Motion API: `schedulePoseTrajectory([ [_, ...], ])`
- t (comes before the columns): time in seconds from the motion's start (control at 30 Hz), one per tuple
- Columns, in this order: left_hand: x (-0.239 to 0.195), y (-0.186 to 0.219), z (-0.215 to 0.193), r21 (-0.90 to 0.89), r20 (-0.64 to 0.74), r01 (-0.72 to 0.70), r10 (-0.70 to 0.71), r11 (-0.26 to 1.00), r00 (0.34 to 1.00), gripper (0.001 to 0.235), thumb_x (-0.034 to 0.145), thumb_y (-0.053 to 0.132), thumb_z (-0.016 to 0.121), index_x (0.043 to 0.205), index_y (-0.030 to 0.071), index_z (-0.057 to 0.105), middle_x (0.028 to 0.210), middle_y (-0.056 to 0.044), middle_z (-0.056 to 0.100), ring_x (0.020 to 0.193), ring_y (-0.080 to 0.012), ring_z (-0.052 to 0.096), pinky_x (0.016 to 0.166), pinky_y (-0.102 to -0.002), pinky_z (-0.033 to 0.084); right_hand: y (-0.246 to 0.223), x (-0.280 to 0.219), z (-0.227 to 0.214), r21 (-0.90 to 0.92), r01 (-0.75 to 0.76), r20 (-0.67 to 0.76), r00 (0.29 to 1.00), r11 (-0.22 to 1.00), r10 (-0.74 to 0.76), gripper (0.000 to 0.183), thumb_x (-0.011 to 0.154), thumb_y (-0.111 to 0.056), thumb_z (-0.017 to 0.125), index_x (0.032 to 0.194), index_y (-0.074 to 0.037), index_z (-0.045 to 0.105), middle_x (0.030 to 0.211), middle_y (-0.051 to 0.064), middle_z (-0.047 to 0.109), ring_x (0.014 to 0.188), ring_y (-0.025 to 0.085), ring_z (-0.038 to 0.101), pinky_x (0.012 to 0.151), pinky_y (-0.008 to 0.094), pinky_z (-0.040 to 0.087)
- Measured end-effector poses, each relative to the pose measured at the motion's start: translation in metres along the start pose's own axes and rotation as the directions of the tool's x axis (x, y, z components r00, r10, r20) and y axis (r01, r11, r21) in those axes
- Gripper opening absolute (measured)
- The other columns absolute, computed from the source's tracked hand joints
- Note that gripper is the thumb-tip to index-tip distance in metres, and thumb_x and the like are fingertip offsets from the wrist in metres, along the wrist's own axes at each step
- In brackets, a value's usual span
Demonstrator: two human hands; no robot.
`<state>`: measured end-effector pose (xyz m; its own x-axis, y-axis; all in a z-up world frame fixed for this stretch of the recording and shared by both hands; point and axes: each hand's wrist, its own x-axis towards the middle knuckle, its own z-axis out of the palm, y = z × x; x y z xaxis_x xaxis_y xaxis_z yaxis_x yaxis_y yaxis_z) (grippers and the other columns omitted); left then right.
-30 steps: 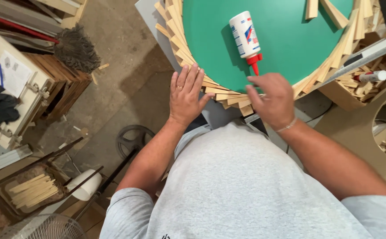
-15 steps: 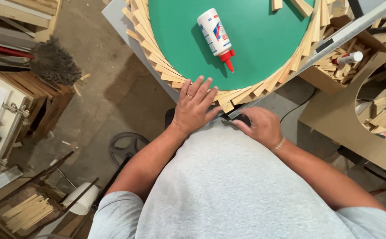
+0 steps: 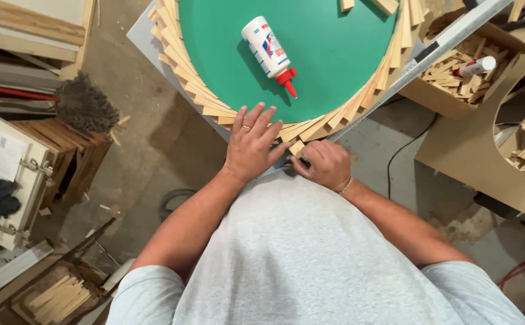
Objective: Gluing and aligning wooden slats around a circular board to create a frame
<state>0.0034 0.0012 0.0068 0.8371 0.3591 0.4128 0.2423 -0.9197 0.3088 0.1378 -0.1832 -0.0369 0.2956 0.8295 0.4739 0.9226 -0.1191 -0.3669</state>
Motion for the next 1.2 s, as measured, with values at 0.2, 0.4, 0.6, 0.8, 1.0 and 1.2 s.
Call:
schedulePoseTrajectory([
  [0.2,0.003,0.006,0.000,-0.022,0.013,-0.005,0.005,1.000,1.000,0.047,0.090,0.057,0.072,0.115,0.017,0.072,0.128,-0.008,0.068,0.127,-0.0320,0.061,0.117,-0.053,0.035,0.074,0.015,-0.050,0.112,-0.115,-0.091,0.988,0.987,0.126,0.029,0.084,-0.031,0.089,0.087,-0.012,0.066,0.082,0.009,0.064,0.072,0.033,0.063,0.065,0.044,0.053],
  [0.4,0.016,0.019,-0.010,-0.016,0.096,-0.013,0.014,1.000,0.995,0.028,0.094,0.037,0.073,0.108,0.013,0.072,0.127,-0.009,0.069,0.126,-0.0316,0.060,0.118,-0.050,0.033,0.116,0.123,-0.071,-0.295,-0.033,0.248,0.963,0.955,0.110,0.029,0.105,-0.036,0.083,0.090,-0.020,0.064,0.076,-0.005,0.058,0.073,0.013,0.051,0.070,0.026,0.043],
  [0.6,0.018,0.025,-0.004,-0.066,0.073,0.038,-0.033,0.997,0.997,0.025,0.085,0.028,0.075,0.101,0.010,0.068,0.113,-0.009,0.068,0.114,-0.0323,0.063,0.108,-0.053,0.043,0.126,0.143,-0.060,-0.366,0.137,0.271,0.962,0.921,-0.035,0.046,0.092,-0.056,0.086,0.093,-0.015,0.065,0.099,0.001,0.064,0.085,0.024,0.054,0.068,0.038,0.042],
  [0.8,0.003,0.021,0.023,-0.067,0.026,0.091,-0.089,0.994,0.996,0.034,0.077,0.036,0.077,0.100,0.013,0.068,0.110,-0.007,0.067,0.110,-0.0300,0.066,0.109,-0.051,0.046,0.060,0.087,-0.075,-0.013,0.064,0.199,0.978,0.998,-0.060,0.036,0.099,-0.050,0.071,0.092,-0.015,0.073,0.097,0.007,0.069,0.089,0.029,0.065,0.079,0.042,0.050],
  [1.0,0.005,0.022,0.022,-0.034,0.030,0.081,-0.080,0.996,0.996,0.037,0.074,0.038,0.077,0.098,0.013,0.067,0.110,-0.007,0.066,0.110,-0.0291,0.066,0.108,-0.051,0.046,0.048,0.077,-0.057,-0.091,0.215,0.234,0.954,0.972,-0.189,0.036,0.089,-0.041,0.075,0.119,-0.020,0.073,0.128,0.006,0.067,0.120,0.029,0.060,0.102,0.045,0.045],
  [1.2,0.009,0.019,0.019,-0.030,0.053,0.056,-0.054,0.998,0.997,0.040,0.073,0.040,0.079,0.100,0.013,0.067,0.109,-0.008,0.065,0.110,-0.0294,0.065,0.108,-0.051,0.047,0.062,0.084,-0.050,-0.015,0.215,0.284,0.937,0.977,-0.202,0.022,0.096,-0.042,0.070,0.104,-0.021,0.074,0.118,0.003,0.069,0.119,0.026,0.062,0.101,0.043,0.045],
])
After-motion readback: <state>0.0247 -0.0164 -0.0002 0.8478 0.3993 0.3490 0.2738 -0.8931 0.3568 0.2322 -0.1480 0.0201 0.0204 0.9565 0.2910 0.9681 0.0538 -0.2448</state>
